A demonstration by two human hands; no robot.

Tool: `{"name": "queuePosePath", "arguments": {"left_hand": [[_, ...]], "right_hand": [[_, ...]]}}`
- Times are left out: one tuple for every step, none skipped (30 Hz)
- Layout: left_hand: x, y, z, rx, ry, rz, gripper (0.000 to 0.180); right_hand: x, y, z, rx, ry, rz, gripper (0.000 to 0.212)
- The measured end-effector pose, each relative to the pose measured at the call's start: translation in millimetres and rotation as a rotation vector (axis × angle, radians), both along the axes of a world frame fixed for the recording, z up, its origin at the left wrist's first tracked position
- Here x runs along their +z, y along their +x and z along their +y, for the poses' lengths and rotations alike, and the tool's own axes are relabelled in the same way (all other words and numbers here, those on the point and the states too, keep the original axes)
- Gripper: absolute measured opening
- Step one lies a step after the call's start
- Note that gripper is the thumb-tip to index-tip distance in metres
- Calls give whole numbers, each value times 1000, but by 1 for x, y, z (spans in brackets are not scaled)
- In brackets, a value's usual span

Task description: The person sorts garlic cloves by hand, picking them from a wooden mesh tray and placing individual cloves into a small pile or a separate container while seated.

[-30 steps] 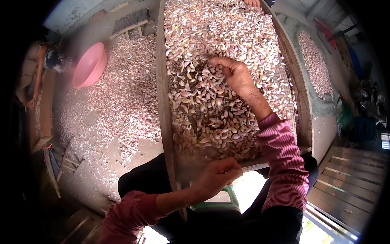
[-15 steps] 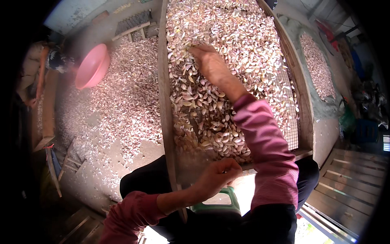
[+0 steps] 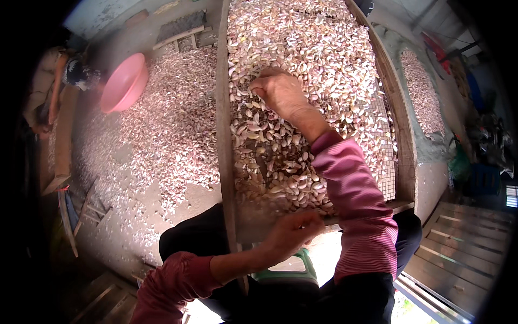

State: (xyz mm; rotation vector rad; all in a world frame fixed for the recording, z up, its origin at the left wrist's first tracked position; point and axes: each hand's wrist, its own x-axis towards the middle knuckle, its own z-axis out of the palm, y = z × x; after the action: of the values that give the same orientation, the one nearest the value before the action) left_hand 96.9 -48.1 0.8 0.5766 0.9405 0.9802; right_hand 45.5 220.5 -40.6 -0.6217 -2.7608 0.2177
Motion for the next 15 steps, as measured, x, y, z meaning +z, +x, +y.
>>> {"name": "queuePosePath", "arguments": {"left_hand": [[-1, -2, 2, 8, 14, 9, 14], [0, -4, 4, 16, 27, 16, 14], [1, -6, 5, 28, 28, 35, 14], [3, -8, 6, 39, 28, 55, 13], [5, -10, 8, 55, 29, 73, 13], [7, -13, 9, 56, 6, 53, 12], [9, -17, 9, 58, -18, 34, 11], [11, -21, 11, 55, -38, 14, 11], [13, -26, 13, 40, -84, -9, 11], [15, -31, 16, 23, -130, -31, 11], [15, -36, 18, 11, -181, -52, 11], [15, -42, 21, 56, -165, -22, 13], [14, -48, 23, 99, -147, 11, 15], [21, -60, 24, 167, -198, -67, 16], [25, -66, 25, 236, -246, -144, 18]], "right_hand": [[-5, -7, 0, 19, 73, -26, 14], [-9, -13, -2, 39, 145, -56, 15], [-11, -16, -2, 59, 218, -85, 17], [-12, -17, -1, 81, 190, -54, 20], [-10, -18, -2, 98, 243, -105, 20], [-8, -20, -4, 115, 295, -155, 20], [-6, -21, -5, 131, 348, -205, 20], [-7, -19, -2, 172, 377, -166, 18], [-8, -17, 2, 212, 406, -128, 17], [-9, -14, 5, 250, 434, -89, 16], [-6, -13, 3, 197, 305, 10, 15], [-3, -11, 0, 141, 176, 107, 14], [1, -7, -2, 82, 48, 204, 13], [13, 0, -10, -75, -273, 195, 10], [25, 10, -21, -121, -497, 298, 9]]}}
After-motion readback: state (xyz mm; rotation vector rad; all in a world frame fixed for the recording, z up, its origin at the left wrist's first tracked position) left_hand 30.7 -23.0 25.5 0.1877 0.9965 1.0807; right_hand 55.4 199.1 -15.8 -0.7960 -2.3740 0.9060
